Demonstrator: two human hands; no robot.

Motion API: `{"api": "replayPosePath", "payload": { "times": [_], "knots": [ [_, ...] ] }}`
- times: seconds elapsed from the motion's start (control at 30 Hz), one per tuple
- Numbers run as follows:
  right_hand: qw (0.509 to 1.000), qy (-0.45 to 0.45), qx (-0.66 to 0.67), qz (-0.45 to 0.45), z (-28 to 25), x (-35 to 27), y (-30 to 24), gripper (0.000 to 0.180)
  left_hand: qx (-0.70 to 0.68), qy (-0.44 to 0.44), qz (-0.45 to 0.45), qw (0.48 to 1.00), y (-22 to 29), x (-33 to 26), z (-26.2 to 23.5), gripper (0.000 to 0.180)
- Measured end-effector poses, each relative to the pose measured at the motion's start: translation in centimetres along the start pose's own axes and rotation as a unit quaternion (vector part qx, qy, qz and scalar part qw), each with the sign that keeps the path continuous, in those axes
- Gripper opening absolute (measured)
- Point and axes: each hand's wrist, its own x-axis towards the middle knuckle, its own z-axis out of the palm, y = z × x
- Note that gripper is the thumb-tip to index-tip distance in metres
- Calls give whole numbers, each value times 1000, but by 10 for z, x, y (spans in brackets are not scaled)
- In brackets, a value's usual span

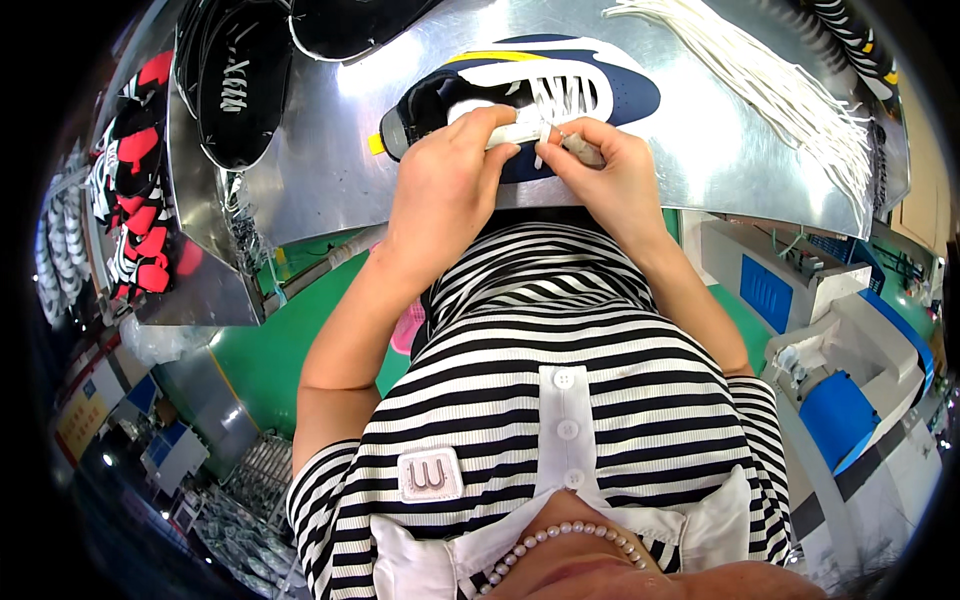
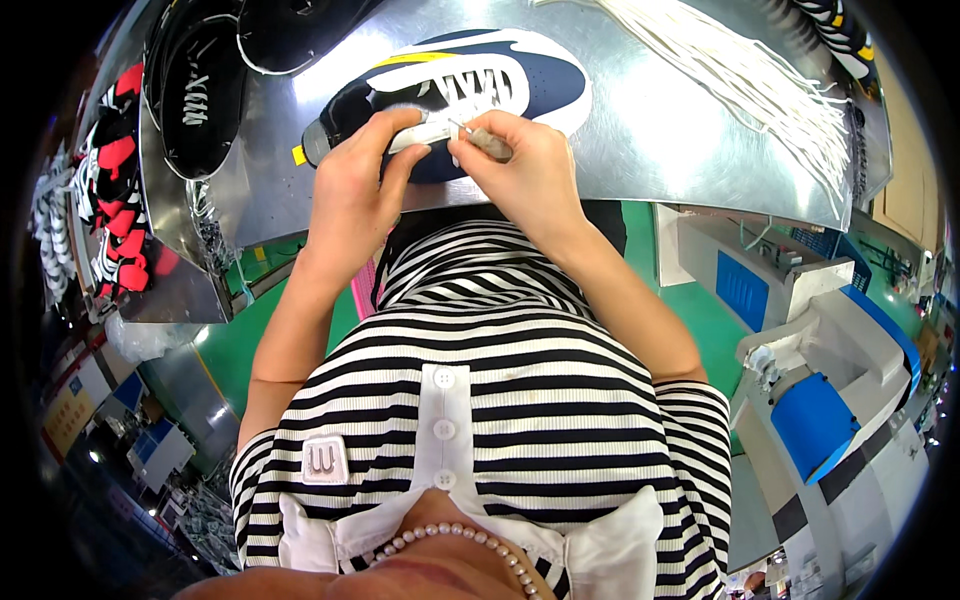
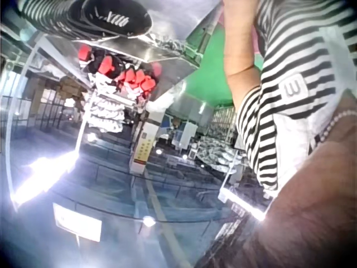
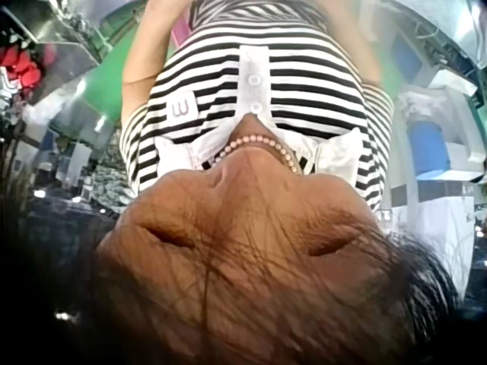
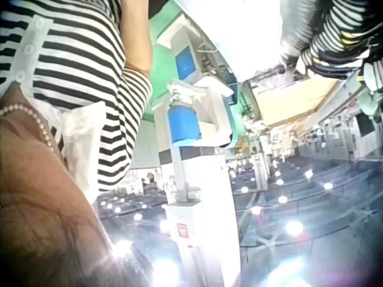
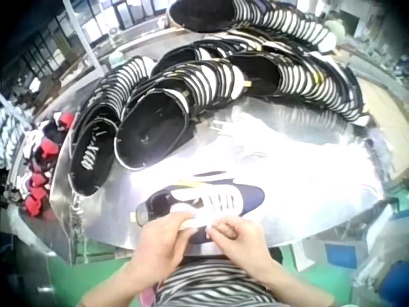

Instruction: The person laces a blue and yellow shoe by threading a white lace through the eyelets one at a time and then places the laced shoe on top of a stack of black shoes.

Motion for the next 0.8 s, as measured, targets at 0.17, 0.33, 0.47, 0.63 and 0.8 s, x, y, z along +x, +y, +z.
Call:
{"api": "replayPosePath", "payload": {
  "times": [0.17,0.33,0.47,0.63,0.8],
  "knots": [
    [991,-1,132,-5,-4,9,-12,11,-30,-22,-37,999,1,4,-2,25],
    [992,26,115,-43,4,18,-1,15,19,-30,-59,998,9,13,4,28],
    [995,22,97,-34,1,11,-10,18,35,17,-25,999,-1,8,13,24],
    [999,-37,-14,-12,-18,-14,-14,17,44,42,10,998,-3,8,14,23],
    [998,-53,-41,-18,-22,-11,-12,14,55,43,24,997,-4,10,14,24]
  ]
}}
